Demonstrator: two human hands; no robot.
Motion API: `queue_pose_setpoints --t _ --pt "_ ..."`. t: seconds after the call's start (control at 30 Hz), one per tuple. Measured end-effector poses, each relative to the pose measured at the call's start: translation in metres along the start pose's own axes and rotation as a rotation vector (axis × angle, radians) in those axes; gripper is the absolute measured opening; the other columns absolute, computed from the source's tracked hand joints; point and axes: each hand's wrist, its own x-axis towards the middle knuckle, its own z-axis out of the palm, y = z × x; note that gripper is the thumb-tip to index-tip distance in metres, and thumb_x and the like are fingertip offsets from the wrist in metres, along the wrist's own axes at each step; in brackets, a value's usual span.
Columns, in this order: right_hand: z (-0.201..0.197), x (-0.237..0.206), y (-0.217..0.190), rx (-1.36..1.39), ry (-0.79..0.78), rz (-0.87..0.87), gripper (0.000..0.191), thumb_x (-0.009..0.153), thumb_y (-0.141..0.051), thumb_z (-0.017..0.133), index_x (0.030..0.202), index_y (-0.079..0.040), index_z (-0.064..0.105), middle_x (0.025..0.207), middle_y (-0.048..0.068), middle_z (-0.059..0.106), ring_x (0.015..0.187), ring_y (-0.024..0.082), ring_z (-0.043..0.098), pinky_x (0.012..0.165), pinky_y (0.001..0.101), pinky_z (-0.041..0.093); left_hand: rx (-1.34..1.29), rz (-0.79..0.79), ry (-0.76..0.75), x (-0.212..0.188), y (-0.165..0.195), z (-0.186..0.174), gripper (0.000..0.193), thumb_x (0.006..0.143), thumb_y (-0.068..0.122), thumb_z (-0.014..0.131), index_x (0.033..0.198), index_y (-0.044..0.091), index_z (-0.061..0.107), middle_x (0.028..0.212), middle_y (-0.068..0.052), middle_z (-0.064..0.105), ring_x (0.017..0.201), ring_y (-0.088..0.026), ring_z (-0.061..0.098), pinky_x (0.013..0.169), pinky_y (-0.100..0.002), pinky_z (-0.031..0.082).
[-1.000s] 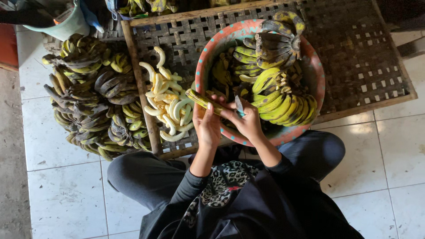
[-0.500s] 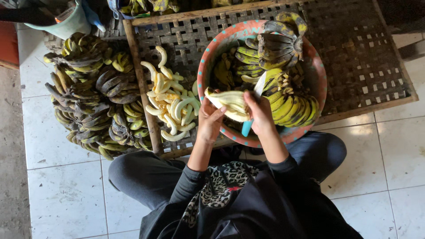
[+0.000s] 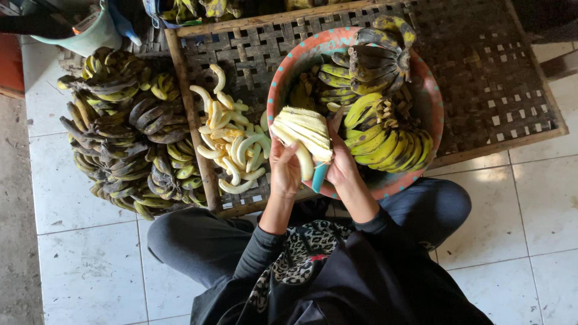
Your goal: The person sits on the floor and peels bananas with a small knife, cutting away the peel over a large basin filled with bananas and peels. They place the peeled bananas in a pile on the woven mat beside them and continue with the next banana.
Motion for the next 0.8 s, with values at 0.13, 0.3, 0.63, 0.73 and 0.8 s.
queue_pose_setpoints --t 0.13,0.3,0.63,0.73,0.8 --pt "-0.013 0.014 -0.007 -0.186 -0.052 -0.067 0.032 0.095 -0.029 0.061 0.115 -0.005 0.067 0.109 0.014 0.073 0.087 0.024 0.073 0.071 0.0367 0.06 -0.123 -0.065 0.071 0.008 0.016 -0.009 0.054 0.103 0.001 0.052 0.154 0.004 0.034 0.14 -0.018 0.059 0.125 -0.029 0.062 0.107 -0.044 0.054" --pt "-0.048 0.027 -0.049 -1.967 -0.154 -0.728 0.032 0.091 -0.026 0.07 0.115 -0.005 0.069 0.112 0.019 0.073 0.083 0.03 0.074 0.063 0.0414 0.06 0.411 0.13 0.554 0.011 0.053 -0.044 0.076 0.096 0.001 0.051 0.161 0.023 0.018 0.148 -0.013 0.054 0.123 -0.026 0.062 0.085 -0.034 0.052" --pt "-0.088 0.011 -0.098 -2.562 -0.075 -0.779 0.016 0.096 -0.019 0.069 0.111 -0.012 0.071 0.113 0.01 0.073 0.072 0.024 0.074 0.056 0.0358 0.056 0.875 0.326 0.527 0.019 0.065 -0.064 0.072 0.102 0.011 0.061 0.163 0.013 0.024 0.17 -0.017 0.019 0.156 -0.029 0.02 0.125 -0.045 0.026" --pt "-0.078 0.005 -0.124 -2.154 0.144 -0.844 0.02 0.098 -0.027 0.078 0.104 -0.009 0.074 0.088 0.013 0.076 0.064 0.021 0.065 0.055 0.0328 0.047 0.919 0.314 0.485 0.015 0.054 -0.053 0.063 0.101 0.014 0.061 0.158 0.01 0.035 0.167 -0.017 0.032 0.153 -0.03 0.032 0.121 -0.044 0.038" --pt "-0.066 0.006 -0.151 -1.475 0.221 -0.856 0.021 0.106 -0.023 0.071 0.12 -0.008 0.07 0.087 0.006 0.066 0.063 0.009 0.054 0.055 0.0265 0.043 0.858 0.321 0.395 0.015 0.044 -0.042 0.058 0.102 0.015 0.059 0.156 0.01 0.041 0.164 -0.015 0.038 0.15 -0.028 0.04 0.119 -0.042 0.044"
